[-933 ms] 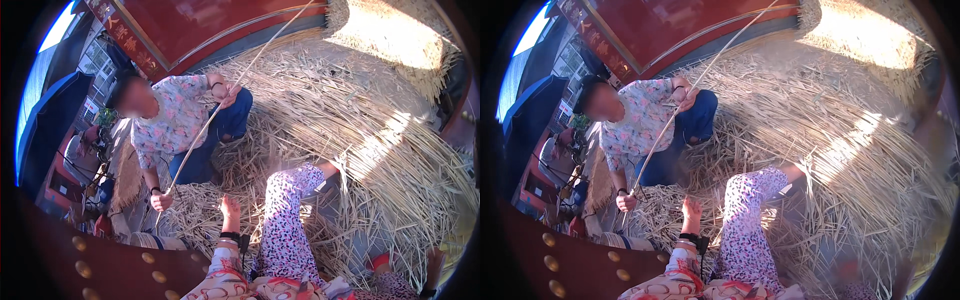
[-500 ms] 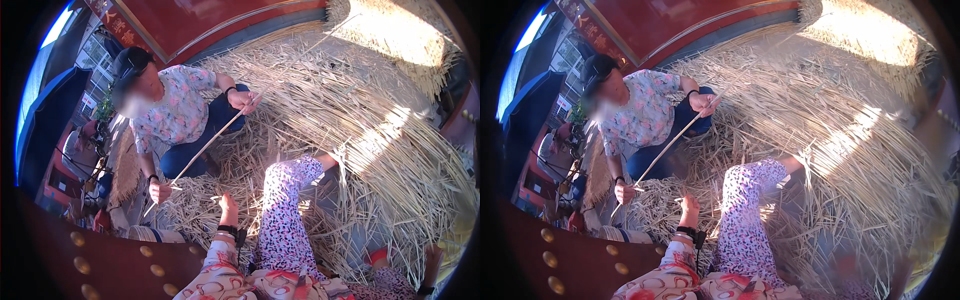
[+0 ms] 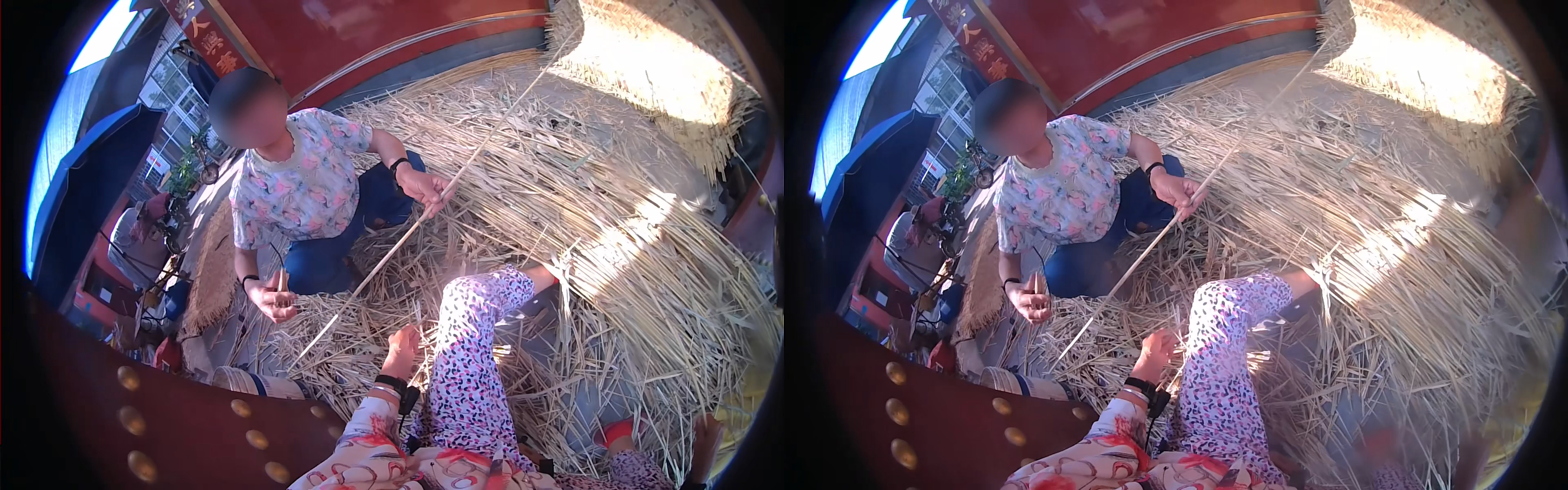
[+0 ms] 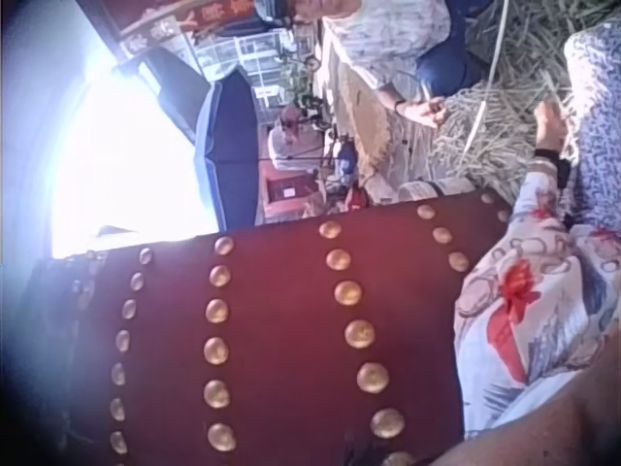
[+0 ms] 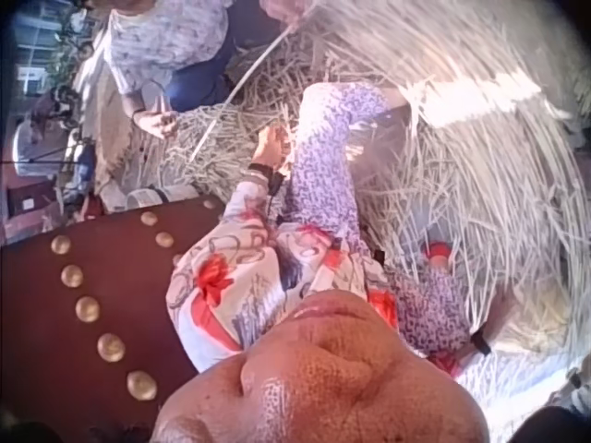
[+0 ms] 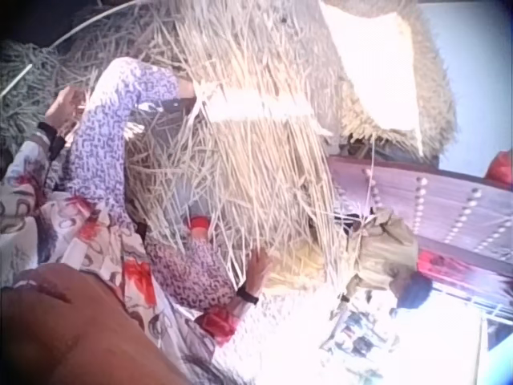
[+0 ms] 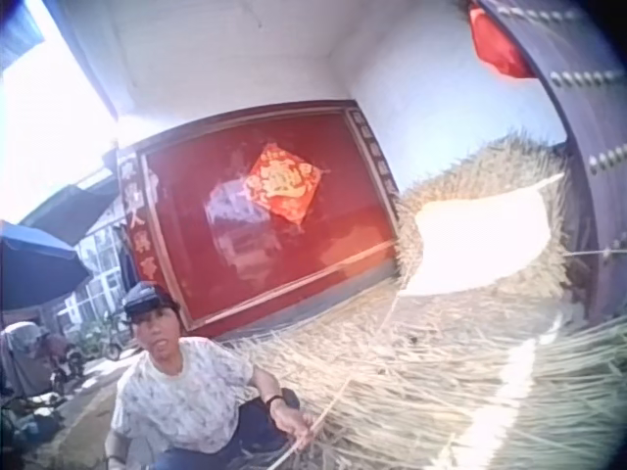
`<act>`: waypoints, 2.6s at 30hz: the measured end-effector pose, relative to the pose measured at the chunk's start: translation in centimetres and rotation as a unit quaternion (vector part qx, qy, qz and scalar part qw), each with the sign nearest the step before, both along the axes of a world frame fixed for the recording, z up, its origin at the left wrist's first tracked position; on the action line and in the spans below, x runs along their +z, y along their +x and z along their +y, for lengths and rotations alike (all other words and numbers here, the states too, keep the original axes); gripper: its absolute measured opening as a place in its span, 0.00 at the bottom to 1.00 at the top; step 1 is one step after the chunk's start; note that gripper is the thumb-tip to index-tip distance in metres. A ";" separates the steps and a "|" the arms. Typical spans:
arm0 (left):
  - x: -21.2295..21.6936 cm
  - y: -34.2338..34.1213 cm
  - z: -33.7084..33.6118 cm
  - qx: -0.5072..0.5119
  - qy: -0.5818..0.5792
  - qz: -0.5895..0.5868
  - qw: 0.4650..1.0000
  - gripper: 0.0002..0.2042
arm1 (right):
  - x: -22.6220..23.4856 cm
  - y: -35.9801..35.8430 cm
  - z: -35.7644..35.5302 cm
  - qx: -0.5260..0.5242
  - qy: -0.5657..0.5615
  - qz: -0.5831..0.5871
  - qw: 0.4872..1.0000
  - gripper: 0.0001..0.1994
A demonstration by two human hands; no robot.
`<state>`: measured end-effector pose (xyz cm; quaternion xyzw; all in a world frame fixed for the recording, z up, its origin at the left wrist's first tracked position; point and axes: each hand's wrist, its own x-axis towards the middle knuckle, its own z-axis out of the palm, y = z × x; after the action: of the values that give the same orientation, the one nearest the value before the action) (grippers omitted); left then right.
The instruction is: The recorder is weaving or processing long strands of straw along with other people.
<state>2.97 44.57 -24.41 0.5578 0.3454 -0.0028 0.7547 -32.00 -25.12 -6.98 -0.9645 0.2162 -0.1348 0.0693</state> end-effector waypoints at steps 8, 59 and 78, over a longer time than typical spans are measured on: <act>-2.8 -0.1 9.5 0.188 0.070 0.062 0.978 0.14 | -4.4 -1.6 -2.8 0.083 -0.118 -0.053 0.988 0.14; -0.4 -5.7 21.6 0.179 0.478 0.323 0.797 0.18 | -1.2 0.3 -1.1 0.006 0.064 0.014 0.998 0.11; -11.7 -6.2 30.3 0.044 0.576 0.189 0.794 0.20 | -0.7 0.6 -1.2 -0.017 0.104 0.069 0.992 0.09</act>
<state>-3.18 74.90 -36.11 0.8618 0.4430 0.1244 0.2134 -31.43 -26.36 -7.70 -0.9552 0.2497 -0.0458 0.1522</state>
